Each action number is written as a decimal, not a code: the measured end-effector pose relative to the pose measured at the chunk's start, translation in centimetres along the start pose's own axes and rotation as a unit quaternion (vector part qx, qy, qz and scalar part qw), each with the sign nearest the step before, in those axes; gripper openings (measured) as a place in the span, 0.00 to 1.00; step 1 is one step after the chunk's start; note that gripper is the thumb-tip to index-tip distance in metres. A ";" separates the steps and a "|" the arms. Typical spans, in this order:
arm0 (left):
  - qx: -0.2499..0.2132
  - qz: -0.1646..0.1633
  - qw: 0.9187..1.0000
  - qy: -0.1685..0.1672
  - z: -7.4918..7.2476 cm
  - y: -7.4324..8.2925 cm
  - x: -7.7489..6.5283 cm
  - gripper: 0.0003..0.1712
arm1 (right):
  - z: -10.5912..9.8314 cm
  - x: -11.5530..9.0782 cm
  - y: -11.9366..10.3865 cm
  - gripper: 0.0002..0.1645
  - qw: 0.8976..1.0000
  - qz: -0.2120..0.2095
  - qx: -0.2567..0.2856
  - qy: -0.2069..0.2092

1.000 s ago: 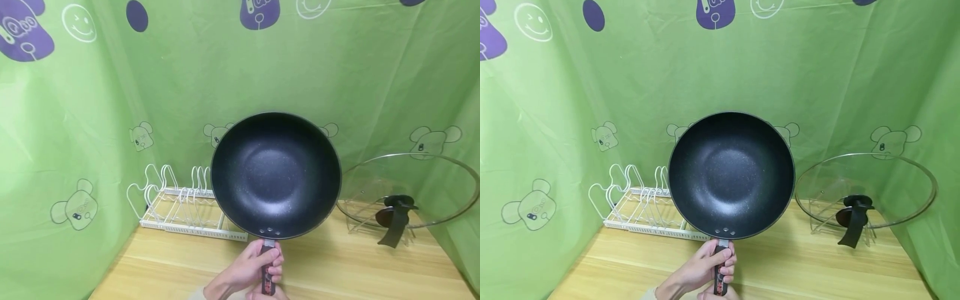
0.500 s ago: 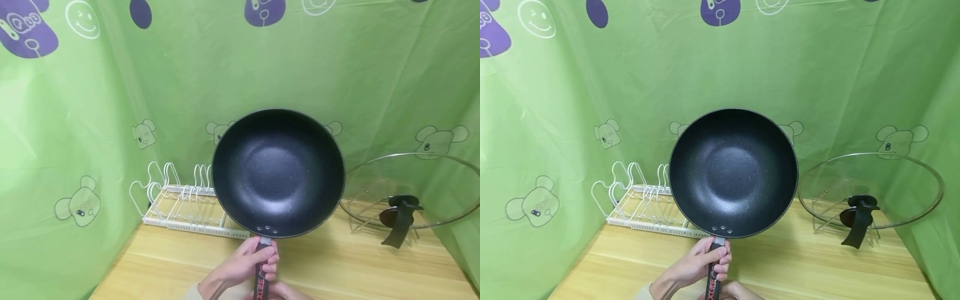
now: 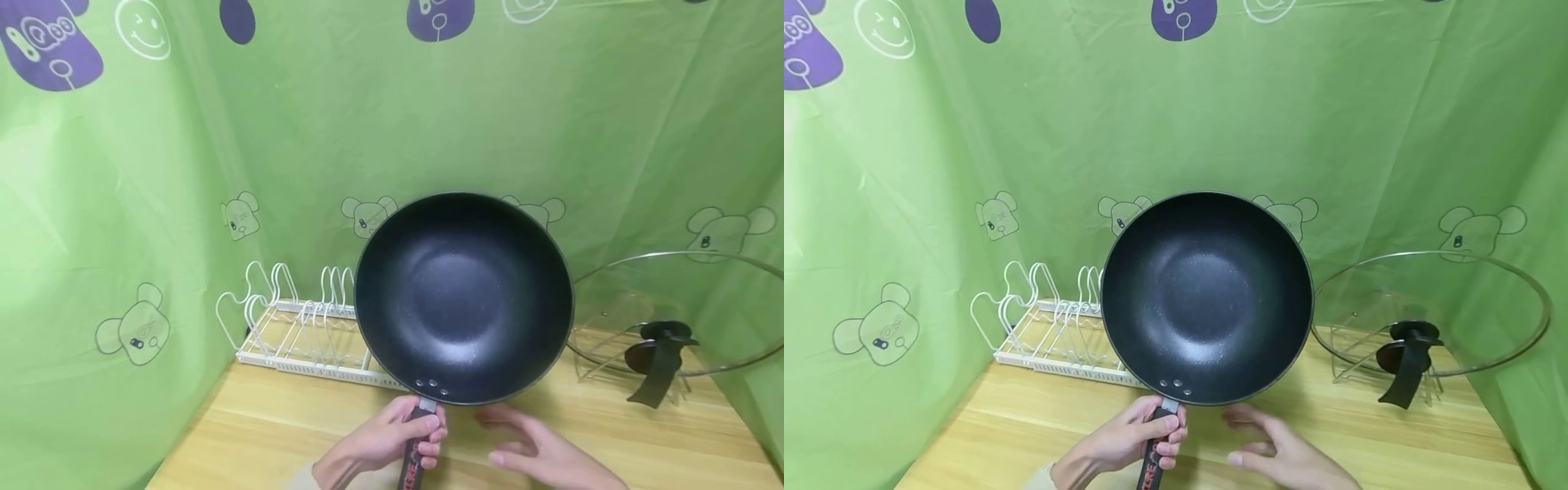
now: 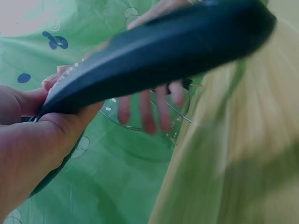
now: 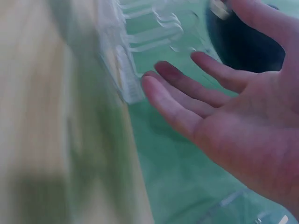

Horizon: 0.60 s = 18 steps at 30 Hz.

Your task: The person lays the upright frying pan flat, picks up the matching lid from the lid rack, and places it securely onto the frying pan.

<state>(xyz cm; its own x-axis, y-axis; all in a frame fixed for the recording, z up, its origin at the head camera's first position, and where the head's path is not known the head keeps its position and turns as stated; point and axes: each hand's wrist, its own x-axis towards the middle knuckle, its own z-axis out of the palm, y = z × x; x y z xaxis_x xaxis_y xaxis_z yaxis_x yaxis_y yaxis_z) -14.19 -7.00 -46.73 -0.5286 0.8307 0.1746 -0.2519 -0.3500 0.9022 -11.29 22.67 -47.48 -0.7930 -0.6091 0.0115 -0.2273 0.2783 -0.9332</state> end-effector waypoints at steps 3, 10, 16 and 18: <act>0.004 -0.005 1.000 -0.001 -0.2 -0.3 -0.4 0.08 | -1.2 -0.4 0.0 0.35 0.998 -0.040 -0.005 0.051; 0.007 -0.026 1.000 -0.009 -0.6 -0.1 -1.0 0.07 | -3.6 -1.1 -0.5 0.46 0.986 -0.097 0.008 0.138; 0.008 -0.059 0.998 -0.009 -0.8 0.2 -1.7 0.07 | -5.6 -1.2 -1.6 0.48 0.981 -0.078 0.000 0.179; 0.009 -0.071 0.997 -0.007 -0.9 0.2 -1.8 0.06 | -6.3 -0.9 -1.8 0.47 0.978 -0.087 0.019 0.186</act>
<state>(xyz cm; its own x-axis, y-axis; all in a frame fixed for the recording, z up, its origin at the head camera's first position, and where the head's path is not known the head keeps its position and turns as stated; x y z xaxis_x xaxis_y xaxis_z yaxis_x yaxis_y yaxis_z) -14.02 -9.00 -47.19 -0.4780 0.8769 0.0499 -0.3080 -0.2206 0.9255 -13.72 27.39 -43.59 -0.8964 -0.3300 0.2959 -0.3627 0.1625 -0.9176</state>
